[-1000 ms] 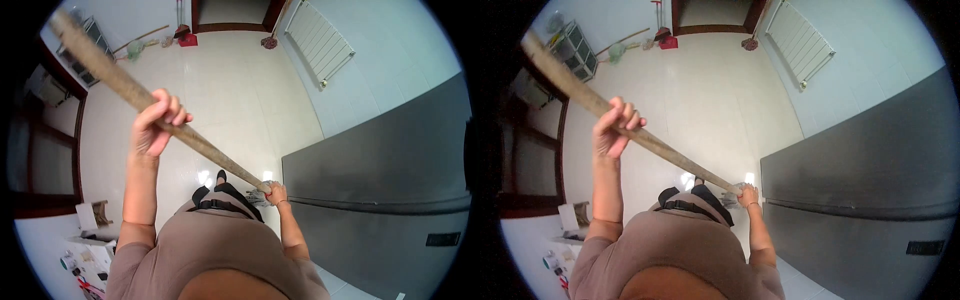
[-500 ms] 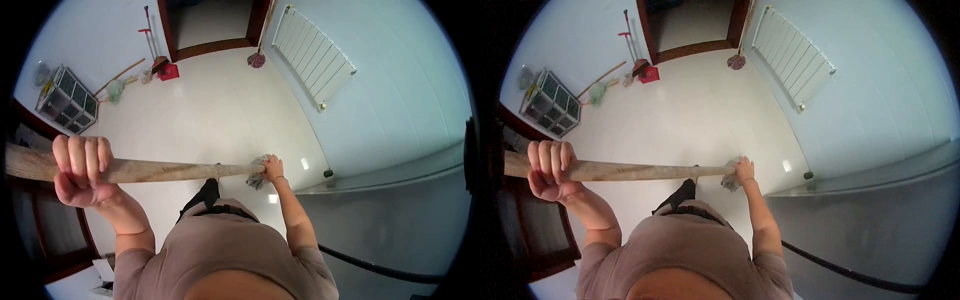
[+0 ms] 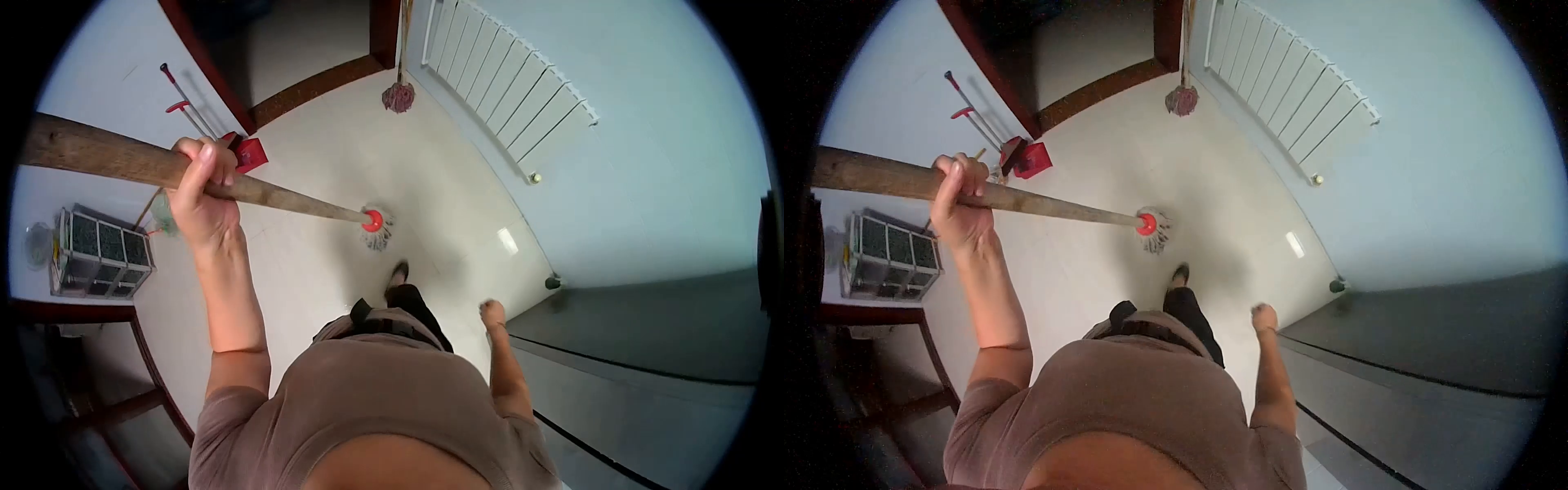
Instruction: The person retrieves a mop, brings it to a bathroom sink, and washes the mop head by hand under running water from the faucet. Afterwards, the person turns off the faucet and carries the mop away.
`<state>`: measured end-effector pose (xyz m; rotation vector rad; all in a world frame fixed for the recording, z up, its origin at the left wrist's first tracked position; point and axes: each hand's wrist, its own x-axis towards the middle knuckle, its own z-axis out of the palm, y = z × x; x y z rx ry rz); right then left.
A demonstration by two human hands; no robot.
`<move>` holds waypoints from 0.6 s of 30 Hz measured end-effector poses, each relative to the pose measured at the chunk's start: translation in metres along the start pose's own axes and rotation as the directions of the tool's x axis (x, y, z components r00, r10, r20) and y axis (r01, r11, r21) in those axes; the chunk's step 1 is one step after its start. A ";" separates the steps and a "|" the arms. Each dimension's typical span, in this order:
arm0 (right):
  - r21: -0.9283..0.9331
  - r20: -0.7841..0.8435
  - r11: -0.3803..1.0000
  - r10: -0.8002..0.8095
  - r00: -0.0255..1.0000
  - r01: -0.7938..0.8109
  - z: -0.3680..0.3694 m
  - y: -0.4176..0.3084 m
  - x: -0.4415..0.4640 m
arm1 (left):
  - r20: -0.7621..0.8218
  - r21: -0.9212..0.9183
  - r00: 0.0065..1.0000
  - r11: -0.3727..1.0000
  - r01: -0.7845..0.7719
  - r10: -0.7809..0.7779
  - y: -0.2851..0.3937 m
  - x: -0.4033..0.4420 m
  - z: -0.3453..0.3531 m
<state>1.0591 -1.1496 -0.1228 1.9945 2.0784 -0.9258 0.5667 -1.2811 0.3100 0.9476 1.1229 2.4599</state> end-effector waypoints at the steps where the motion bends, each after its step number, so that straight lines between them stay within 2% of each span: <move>1: 0.034 -0.060 0.996 0.090 0.994 -0.088 0.011 0.025 -0.001 | 0.007 0.013 1.000 1.000 0.019 -0.019 -0.021 0.018 -0.003; 2: 0.072 -0.119 0.982 0.182 0.976 -0.174 0.024 0.046 0.000 | -0.063 0.058 0.998 0.998 0.009 -0.005 -0.040 0.034 -0.005; 3: 0.131 0.031 0.937 0.322 0.946 -0.324 0.016 0.044 -0.008 | -0.130 0.103 0.991 0.995 0.000 0.013 -0.060 0.049 -0.007; 4: 0.166 0.187 0.868 0.438 0.880 -0.467 0.003 0.039 -0.014 | -0.119 0.116 0.993 0.993 0.013 0.001 -0.080 0.063 -0.004; 6: 0.211 0.255 0.770 0.551 0.795 -0.602 0.019 0.057 0.002 | -0.219 0.187 0.975 0.982 0.005 0.037 -0.117 0.101 -0.001; 7: 0.216 0.269 0.764 0.552 0.789 -0.608 0.026 0.060 0.016 | -0.233 0.241 0.971 0.970 0.010 0.048 -0.137 0.123 -0.007; 8: -0.089 0.258 0.885 0.464 0.848 -0.457 0.032 0.063 0.024 | -0.222 0.254 0.974 0.967 0.021 0.037 -0.154 0.142 -0.006; 9: -0.380 0.281 0.892 0.363 0.889 -0.244 0.033 0.058 0.035 | -0.264 0.286 0.964 0.957 0.037 0.041 -0.173 0.162 -0.002; 10: -0.374 0.297 0.893 0.372 0.879 -0.251 0.022 0.038 0.043 | -0.303 0.319 0.952 0.946 0.056 0.046 -0.188 0.180 0.007; 12: -0.298 0.181 0.883 0.425 0.887 -0.363 0.000 -0.014 0.082 | -0.323 0.327 0.944 0.944 0.051 0.061 -0.220 0.216 0.022; 14: -0.269 0.151 0.956 0.159 0.976 -0.114 -0.002 -0.032 0.135 | -0.300 0.385 0.952 0.921 0.061 0.062 -0.247 0.246 0.020; 16: -0.115 0.161 0.981 0.172 0.972 -0.154 -0.043 -0.092 0.182 | -0.317 0.393 0.948 0.915 0.094 0.039 -0.267 0.271 0.031; 18: -0.097 0.002 0.995 0.021 1.000 -0.021 -0.049 -0.122 0.226 | -0.325 0.353 0.946 0.930 0.100 0.021 -0.289 0.299 0.033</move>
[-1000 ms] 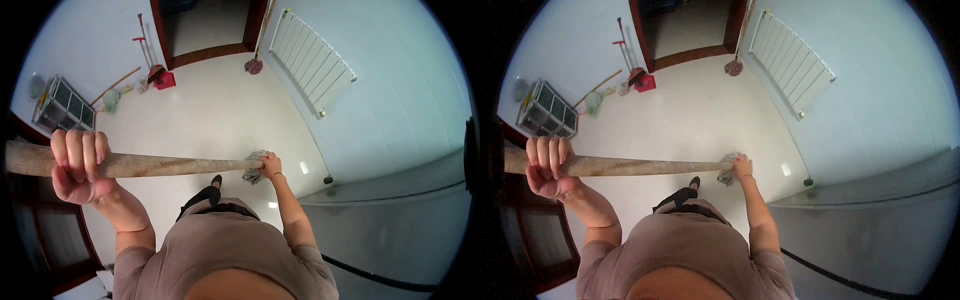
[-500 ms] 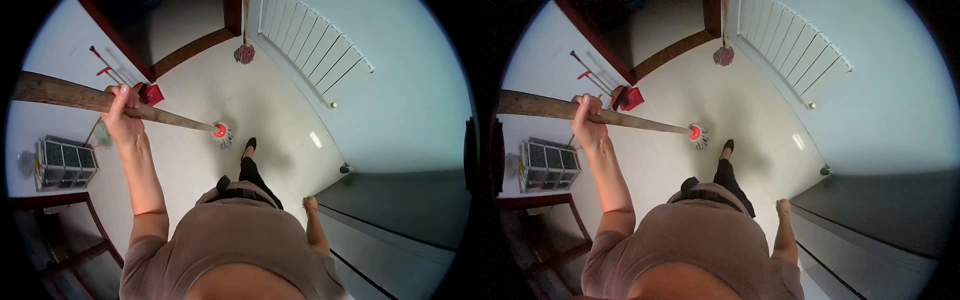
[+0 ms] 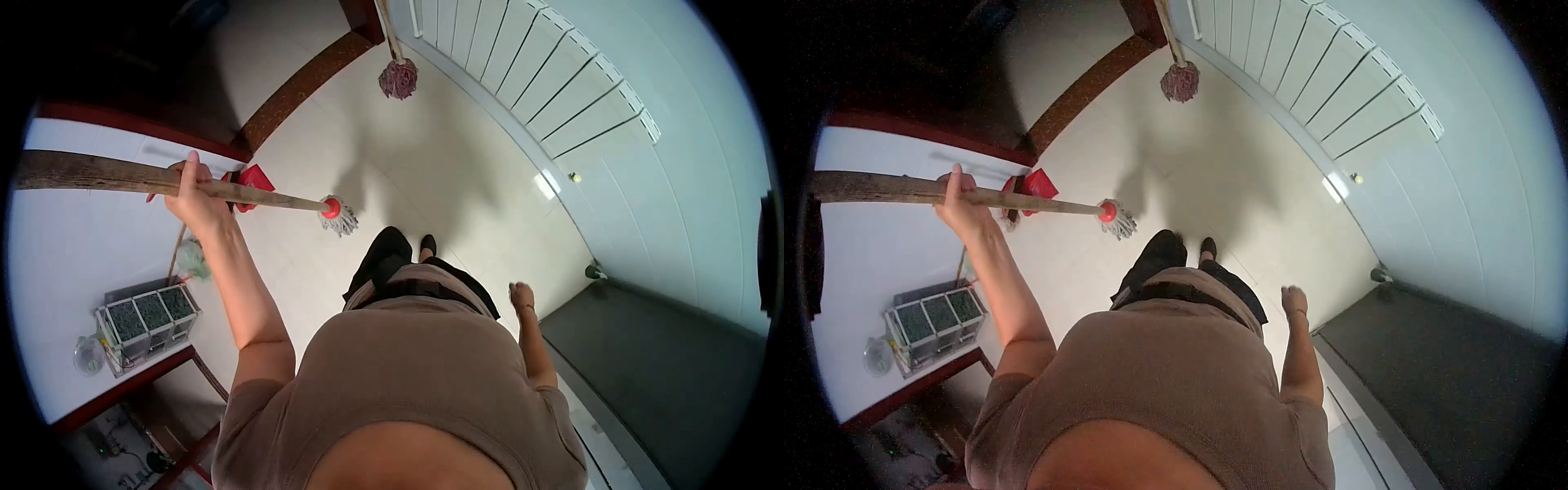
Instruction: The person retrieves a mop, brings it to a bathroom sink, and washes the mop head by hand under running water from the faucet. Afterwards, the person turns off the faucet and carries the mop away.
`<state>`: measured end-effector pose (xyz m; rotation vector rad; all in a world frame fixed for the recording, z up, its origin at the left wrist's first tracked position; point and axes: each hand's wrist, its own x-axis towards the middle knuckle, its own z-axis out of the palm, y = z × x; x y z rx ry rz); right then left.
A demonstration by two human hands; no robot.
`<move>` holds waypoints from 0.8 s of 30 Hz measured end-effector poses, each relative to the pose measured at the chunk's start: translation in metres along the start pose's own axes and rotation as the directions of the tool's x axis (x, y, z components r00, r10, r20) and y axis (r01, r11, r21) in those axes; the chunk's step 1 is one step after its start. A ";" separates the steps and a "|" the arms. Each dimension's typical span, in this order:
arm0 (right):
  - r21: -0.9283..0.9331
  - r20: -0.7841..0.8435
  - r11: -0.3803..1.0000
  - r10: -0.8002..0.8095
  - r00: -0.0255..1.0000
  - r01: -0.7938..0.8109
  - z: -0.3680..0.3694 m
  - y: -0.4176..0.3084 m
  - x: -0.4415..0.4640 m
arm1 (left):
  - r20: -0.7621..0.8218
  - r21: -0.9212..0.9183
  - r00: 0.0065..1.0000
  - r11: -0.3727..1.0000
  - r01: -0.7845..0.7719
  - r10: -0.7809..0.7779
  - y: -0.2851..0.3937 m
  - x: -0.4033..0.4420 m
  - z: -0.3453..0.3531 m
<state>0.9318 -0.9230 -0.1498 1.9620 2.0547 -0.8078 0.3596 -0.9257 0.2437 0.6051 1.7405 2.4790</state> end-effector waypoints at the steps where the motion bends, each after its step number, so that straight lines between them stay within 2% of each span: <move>1: 0.099 -0.012 0.995 0.017 1.000 -0.016 -0.007 -0.016 0.024 | 0.005 0.003 1.000 1.000 0.008 -0.008 -0.010 0.011 0.010; 2: 0.198 -0.022 0.979 0.049 0.999 -0.044 -0.012 -0.037 0.051 | 0.022 0.002 0.999 1.000 0.028 -0.028 -0.036 0.033 0.028; 3: 0.198 -0.014 0.978 0.065 0.998 -0.061 -0.018 -0.047 0.066 | 0.033 0.004 0.998 0.999 0.045 -0.045 -0.055 0.049 0.045; 5: 0.212 -0.090 0.964 -0.147 0.985 0.163 -0.031 -0.063 0.095 | 0.074 -0.019 0.995 0.997 0.074 -0.072 -0.082 0.066 0.078; 6: 0.213 -0.098 0.964 -0.143 0.985 0.161 -0.034 -0.072 0.108 | 0.106 -0.029 0.992 0.997 0.070 -0.067 -0.099 0.078 0.087; 8: 0.137 -0.007 0.990 -0.025 1.000 0.026 -0.033 -0.081 0.127 | 0.155 -0.047 0.982 0.992 0.114 -0.106 -0.132 0.100 0.111; 9: 0.167 -0.019 0.985 0.045 0.999 -0.041 -0.023 -0.080 0.132 | 0.199 -0.062 0.969 0.985 0.159 -0.144 -0.147 0.112 0.121; 10: 0.116 -0.070 0.991 0.081 0.994 -0.072 -0.018 -0.085 0.133 | 0.202 -0.065 0.968 0.984 0.166 -0.150 -0.166 0.130 0.130; 11: 0.233 0.050 0.954 0.181 0.982 -0.188 -0.001 -0.077 0.137 | 0.244 -0.108 0.955 0.974 0.200 -0.169 -0.183 0.146 0.135; 12: 0.168 0.093 0.969 0.169 0.981 -0.183 -0.004 -0.085 0.133 | 0.286 -0.146 0.940 0.961 0.234 -0.185 -0.197 0.160 0.142; 13: 0.086 0.162 0.962 0.244 0.956 -0.260 -0.011 -0.100 0.132 | 0.259 -0.155 0.947 0.960 0.232 -0.188 -0.210 0.177 0.155; 14: 0.006 0.155 0.976 0.216 0.964 -0.219 -0.017 -0.113 0.126 | 0.267 -0.153 0.944 0.958 0.241 -0.195 -0.222 0.194 0.162; 16: 0.129 0.289 0.884 0.400 0.870 -0.450 -0.040 -0.148 0.124 | 0.293 -0.200 0.938 0.947 0.250 -0.185 -0.254 0.233 0.174; 17: 0.125 0.290 0.878 0.412 0.864 -0.461 -0.054 -0.163 0.126 | 0.330 -0.214 0.933 0.952 0.221 -0.142 -0.267 0.251 0.184; 19: 0.233 0.352 0.813 0.441 0.826 -0.534 -0.081 -0.199 0.128 | 0.345 -0.222 0.927 0.946 0.235 -0.149 -0.278 0.277 0.217; 20: 0.226 0.362 0.809 0.448 0.818 -0.543 -0.081 -0.205 0.132 | 0.356 -0.233 0.923 0.943 0.238 -0.145 -0.279 0.289 0.237; 23: 0.267 0.330 0.779 0.479 0.813 -0.567 -0.063 -0.202 0.139 | 0.367 -0.182 0.917 0.954 0.237 -0.157 -0.285 0.320 0.289; 24: 0.245 0.274 0.829 0.438 0.856 -0.502 -0.054 -0.197 0.140 | 0.383 -0.179 0.913 0.959 0.222 -0.140 -0.289 0.331 0.304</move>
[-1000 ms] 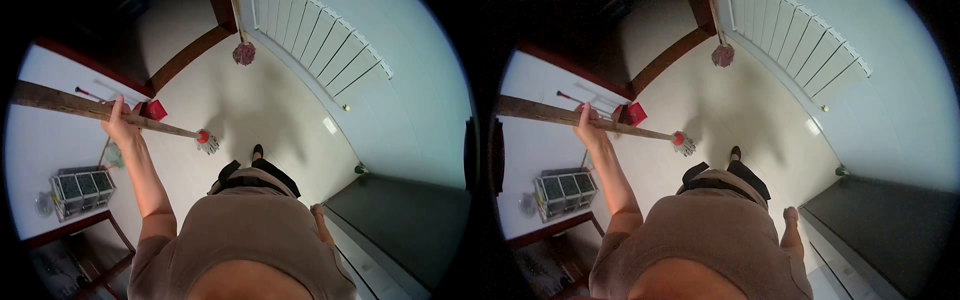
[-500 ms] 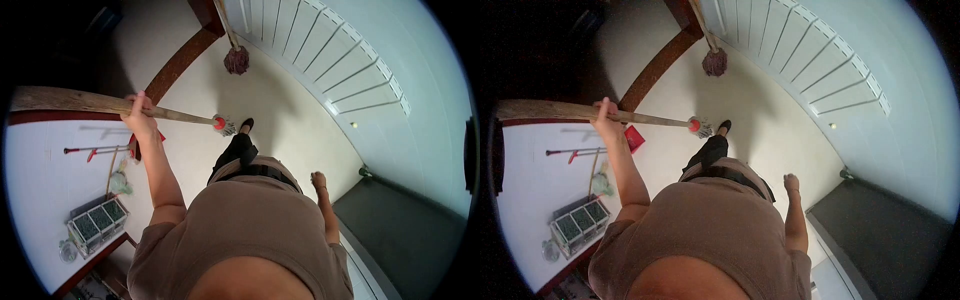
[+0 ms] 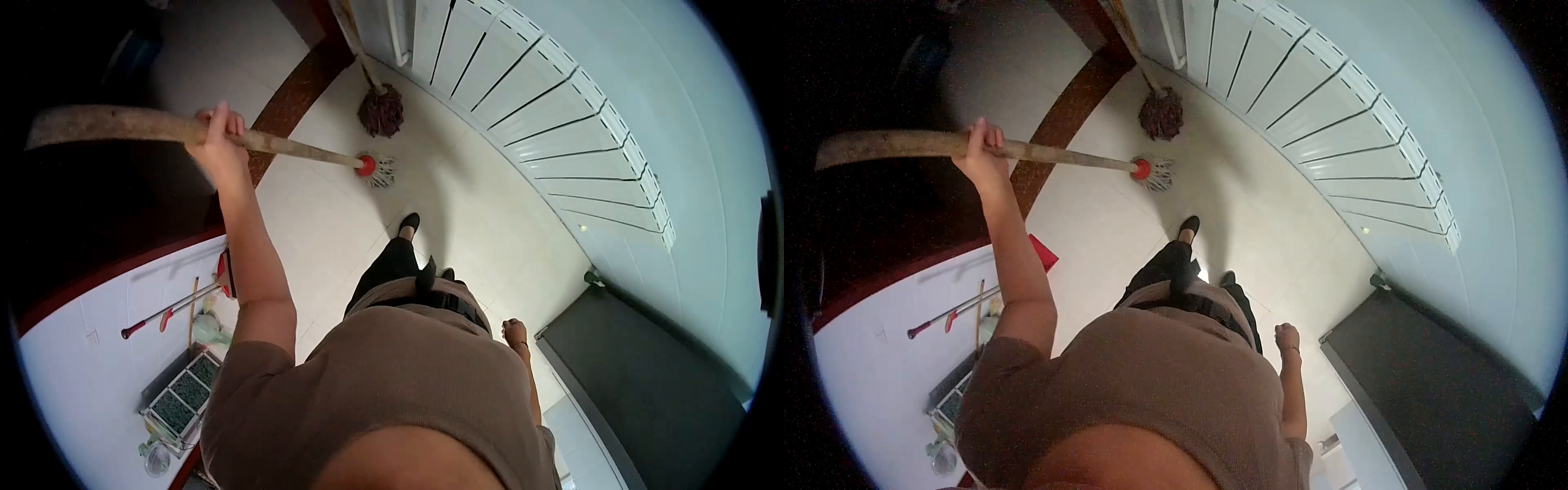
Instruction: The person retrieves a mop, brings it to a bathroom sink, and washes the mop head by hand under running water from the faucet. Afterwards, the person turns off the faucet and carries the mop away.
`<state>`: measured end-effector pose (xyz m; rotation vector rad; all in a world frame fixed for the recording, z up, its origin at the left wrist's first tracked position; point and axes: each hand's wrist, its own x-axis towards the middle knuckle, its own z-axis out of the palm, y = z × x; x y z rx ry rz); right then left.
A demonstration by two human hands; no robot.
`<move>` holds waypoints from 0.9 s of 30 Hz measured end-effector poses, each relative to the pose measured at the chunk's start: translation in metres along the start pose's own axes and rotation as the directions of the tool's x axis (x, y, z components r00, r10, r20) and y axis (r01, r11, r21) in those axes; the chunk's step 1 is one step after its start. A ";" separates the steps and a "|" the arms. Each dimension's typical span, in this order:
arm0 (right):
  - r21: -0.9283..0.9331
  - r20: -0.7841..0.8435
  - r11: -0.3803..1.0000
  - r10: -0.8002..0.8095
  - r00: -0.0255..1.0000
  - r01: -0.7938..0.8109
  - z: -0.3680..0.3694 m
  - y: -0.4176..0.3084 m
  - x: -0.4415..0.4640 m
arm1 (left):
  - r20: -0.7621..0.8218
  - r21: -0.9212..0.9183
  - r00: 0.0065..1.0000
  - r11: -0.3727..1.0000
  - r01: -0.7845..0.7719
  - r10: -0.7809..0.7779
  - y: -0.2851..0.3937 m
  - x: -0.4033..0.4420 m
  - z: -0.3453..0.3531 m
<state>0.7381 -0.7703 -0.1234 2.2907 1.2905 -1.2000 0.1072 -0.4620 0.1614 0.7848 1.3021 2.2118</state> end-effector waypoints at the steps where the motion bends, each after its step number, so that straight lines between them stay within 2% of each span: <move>1: -0.049 -0.038 0.996 -0.073 0.997 0.071 0.001 0.002 0.001 | 0.001 0.000 1.000 1.000 0.005 -0.005 -0.003 0.014 0.009; 2: -0.047 -0.038 0.997 -0.069 0.997 0.067 0.000 0.006 0.001 | 0.016 0.031 1.000 0.999 -0.008 0.008 -0.006 0.028 0.017; 4: -0.099 -0.025 0.958 -0.273 0.962 0.269 -0.003 -0.008 -0.004 | 0.043 0.062 0.999 0.998 -0.024 0.021 -0.014 0.054 0.034; 5: -0.086 -0.029 0.978 -0.192 0.981 0.188 -0.004 -0.014 -0.006 | -0.011 0.065 1.000 0.998 -0.019 0.020 -0.019 0.068 0.043; 6: -0.076 -0.035 0.979 -0.191 0.981 0.187 -0.006 -0.027 -0.010 | -0.064 0.065 0.998 0.998 -0.014 0.018 -0.025 0.082 0.053; 8: 0.004 0.044 0.999 0.043 0.998 -0.043 -0.007 -0.044 -0.018 | -0.036 0.082 0.999 0.996 -0.026 0.029 -0.043 0.116 0.067; 10: 0.001 0.045 0.999 0.050 0.998 -0.051 -0.002 -0.049 -0.021 | -0.049 0.126 0.997 0.991 -0.054 0.060 -0.071 0.164 0.078; 12: 0.013 -0.020 1.000 -0.018 1.000 0.018 0.014 -0.036 -0.014 | -0.042 0.390 0.999 0.920 0.038 -0.024 -0.102 0.208 0.089; 13: -0.004 -0.037 0.999 -0.044 0.998 0.044 0.011 -0.046 -0.020 | -0.036 0.389 0.999 0.920 0.040 -0.028 -0.126 0.231 0.088; 15: -0.029 -0.043 0.998 -0.056 0.998 0.055 0.007 -0.055 -0.026 | 0.090 0.628 0.961 0.764 0.151 -0.263 -0.182 0.263 0.077; 16: -0.059 -0.047 0.996 -0.073 0.996 0.070 0.006 -0.058 -0.026 | 0.076 0.698 0.934 0.688 0.200 -0.349 -0.196 0.260 0.074; 17: 0.028 -0.081 1.000 0.000 0.997 0.002 0.006 -0.061 -0.029 | 0.053 0.762 0.901 0.601 0.242 -0.431 -0.210 0.254 0.070; 19: 0.028 -0.087 0.999 0.022 0.996 -0.020 0.003 -0.070 -0.033 | -0.033 0.869 0.954 0.463 0.175 -0.298 -0.239 0.234 0.054; 20: 0.026 -0.085 0.999 0.045 0.995 -0.043 0.004 -0.072 -0.035 | -0.069 0.913 0.974 0.381 0.149 -0.214 -0.293 0.249 0.014; 21: 0.031 -0.075 0.997 0.068 0.995 -0.066 0.008 -0.069 -0.037 | -0.074 0.895 0.971 0.415 0.165 -0.225 -0.289 0.221 0.008; 22: 0.036 -0.078 0.997 0.075 0.994 -0.072 0.009 -0.069 -0.037 | -0.237 0.834 0.932 0.436 0.339 -0.273 -0.307 0.205 -0.010; 23: 0.037 -0.013 0.992 0.118 0.993 -0.117 0.008 -0.069 -0.039 | -0.282 0.778 0.926 0.505 0.374 -0.251 -0.349 0.193 -0.044; 24: 0.033 0.058 0.986 0.162 0.985 -0.164 0.007 -0.073 -0.045 | -0.361 0.846 0.865 0.267 0.461 -0.348 -0.322 0.162 -0.036; 25: -0.024 0.101 0.991 0.134 0.986 -0.133 0.003 -0.075 -0.046 | -0.406 0.837 0.802 0.173 0.519 -0.438 -0.309 0.138 -0.033; 26: -0.001 0.108 0.983 0.181 0.978 -0.182 0.011 -0.065 -0.042 | -0.326 0.892 0.800 0.115 0.436 -0.504 -0.335 0.123 -0.066; 27: -0.010 0.099 0.988 0.156 0.983 -0.156 0.008 -0.064 -0.041 | -0.250 0.936 0.783 0.065 0.346 -0.570 -0.354 0.103 -0.093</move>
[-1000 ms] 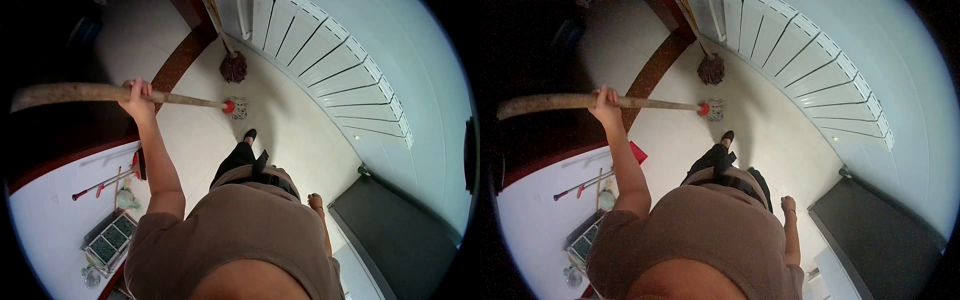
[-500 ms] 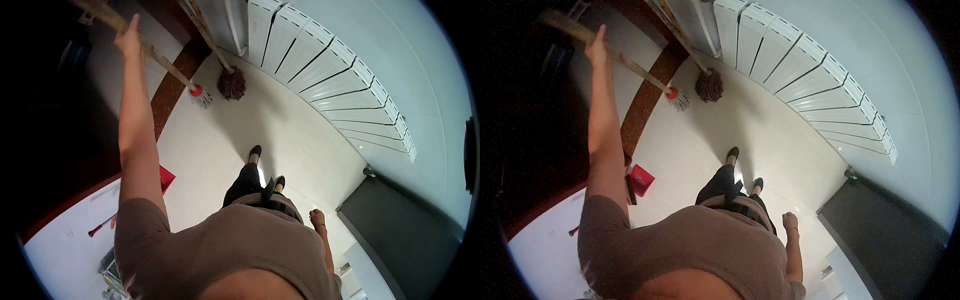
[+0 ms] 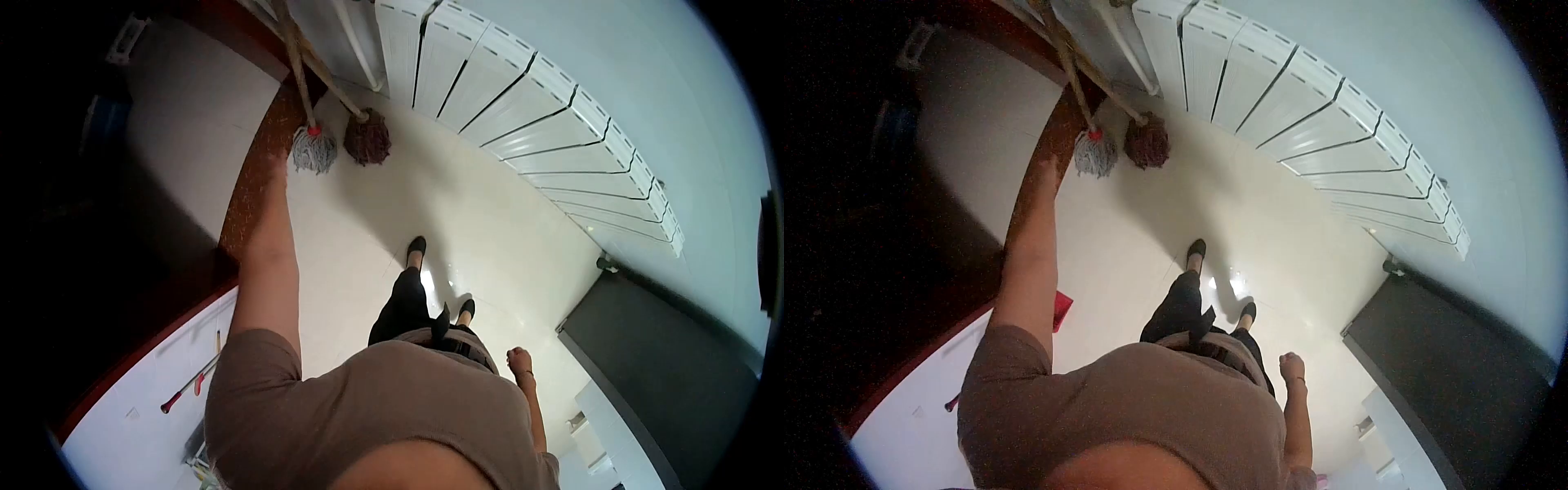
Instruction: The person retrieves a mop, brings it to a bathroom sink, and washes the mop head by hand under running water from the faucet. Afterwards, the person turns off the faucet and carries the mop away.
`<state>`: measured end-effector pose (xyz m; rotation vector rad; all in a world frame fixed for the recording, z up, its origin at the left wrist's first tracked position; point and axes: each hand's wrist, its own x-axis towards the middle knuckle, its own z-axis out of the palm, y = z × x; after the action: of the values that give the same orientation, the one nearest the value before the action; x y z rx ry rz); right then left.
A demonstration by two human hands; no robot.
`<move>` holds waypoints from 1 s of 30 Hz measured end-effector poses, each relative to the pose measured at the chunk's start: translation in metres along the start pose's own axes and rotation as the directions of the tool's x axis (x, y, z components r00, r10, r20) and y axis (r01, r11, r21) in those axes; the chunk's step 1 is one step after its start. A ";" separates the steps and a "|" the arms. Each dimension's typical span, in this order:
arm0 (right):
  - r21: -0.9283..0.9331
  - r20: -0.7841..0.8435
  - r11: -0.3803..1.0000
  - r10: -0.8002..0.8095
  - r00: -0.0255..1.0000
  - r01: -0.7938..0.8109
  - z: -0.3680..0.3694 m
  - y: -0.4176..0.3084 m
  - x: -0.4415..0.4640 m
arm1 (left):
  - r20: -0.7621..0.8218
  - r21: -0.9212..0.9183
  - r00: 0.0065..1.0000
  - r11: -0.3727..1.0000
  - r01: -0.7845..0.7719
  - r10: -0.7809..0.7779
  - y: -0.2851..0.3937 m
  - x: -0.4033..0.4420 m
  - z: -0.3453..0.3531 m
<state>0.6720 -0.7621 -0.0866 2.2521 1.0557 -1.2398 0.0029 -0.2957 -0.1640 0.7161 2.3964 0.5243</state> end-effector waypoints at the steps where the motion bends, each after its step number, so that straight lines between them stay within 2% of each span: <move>1: -0.012 -0.007 1.000 -0.025 1.000 0.025 -0.002 0.001 0.001 | 0.164 -0.044 0.986 0.998 0.039 -0.032 -0.035 -0.001 0.017; 2: -0.026 -0.077 0.997 -0.068 0.995 0.066 0.002 0.011 0.009 | 0.324 -0.084 0.944 0.993 0.086 -0.055 -0.058 -0.023 0.024; 3: -0.042 -0.149 0.993 -0.113 0.982 0.108 0.005 0.020 0.017 | 0.352 -0.122 0.935 0.987 0.104 -0.055 -0.072 -0.057 0.029; 4: 0.010 -0.048 0.999 -0.039 0.998 0.039 -0.010 0.006 0.011 | 0.418 -0.072 0.906 0.993 0.098 -0.060 -0.092 -0.083 0.034; 5: -0.009 -0.042 0.998 -0.069 0.997 0.068 -0.018 0.001 0.011 | 0.482 -0.023 0.874 0.996 0.085 -0.064 -0.114 -0.103 0.040; 7: 0.080 -0.079 0.996 -0.033 0.996 0.039 -0.026 -0.006 0.010 | 0.563 0.131 0.826 0.989 -0.061 -0.024 -0.165 -0.137 0.052; 9: 0.153 -0.136 0.986 -0.039 0.990 0.060 -0.027 -0.006 0.014 | 0.632 0.233 0.767 0.971 -0.052 -0.111 -0.198 -0.177 0.051; 11: 0.130 -0.149 0.990 -0.040 0.988 0.060 -0.022 0.002 0.025 | 0.644 0.316 0.736 0.949 -0.008 -0.208 -0.206 -0.216 0.043; 13: 0.088 -0.182 0.988 -0.109 0.977 0.127 -0.020 0.004 0.027 | 0.665 0.275 0.712 0.960 0.046 -0.225 -0.213 -0.244 0.035; 17: 0.104 -0.243 0.976 -0.162 0.956 0.192 -0.017 0.004 0.014 | 0.683 0.290 0.680 0.954 0.082 -0.266 -0.193 -0.280 0.032; 18: 0.166 -0.267 0.966 -0.150 0.952 0.199 -0.017 0.007 0.012 | 0.688 0.229 0.698 0.972 0.052 -0.200 -0.187 -0.288 0.033; 19: 0.199 -0.362 0.940 -0.194 0.912 0.279 -0.005 0.021 0.016 | 0.691 0.165 0.711 0.986 0.023 -0.132 -0.180 -0.298 0.032; 21: 0.290 -0.335 0.924 -0.145 0.931 0.248 -0.001 0.028 0.001 | 0.654 0.247 0.744 0.968 -0.040 -0.136 -0.157 -0.315 0.032; 23: 0.345 -0.395 0.901 -0.113 0.912 0.262 -0.003 0.041 -0.018 | 0.672 0.193 0.736 0.979 -0.062 -0.086 -0.140 -0.321 0.039; 24: 0.390 -0.392 0.888 -0.080 0.917 0.244 -0.007 0.048 -0.033 | 0.696 0.203 0.715 0.971 -0.122 -0.056 -0.128 -0.329 0.044; 26: 0.420 -0.454 0.876 -0.021 0.891 0.235 0.007 0.082 -0.040 | 0.688 0.107 0.726 0.988 -0.114 0.010 -0.103 -0.357 0.060; 29: 0.557 -0.399 0.818 0.110 0.910 0.145 0.032 0.145 -0.077 | 0.762 0.079 0.641 0.970 -0.232 0.091 -0.078 -0.418 0.084; 30: 0.584 -0.429 0.798 0.149 0.891 0.148 0.048 0.168 -0.086 | 0.769 0.092 0.627 0.951 -0.296 0.121 -0.069 -0.452 0.087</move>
<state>0.7427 -0.9402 -0.0480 3.1655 0.8726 -1.1905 0.3437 -0.6016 -0.0780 1.0672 1.5738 0.0085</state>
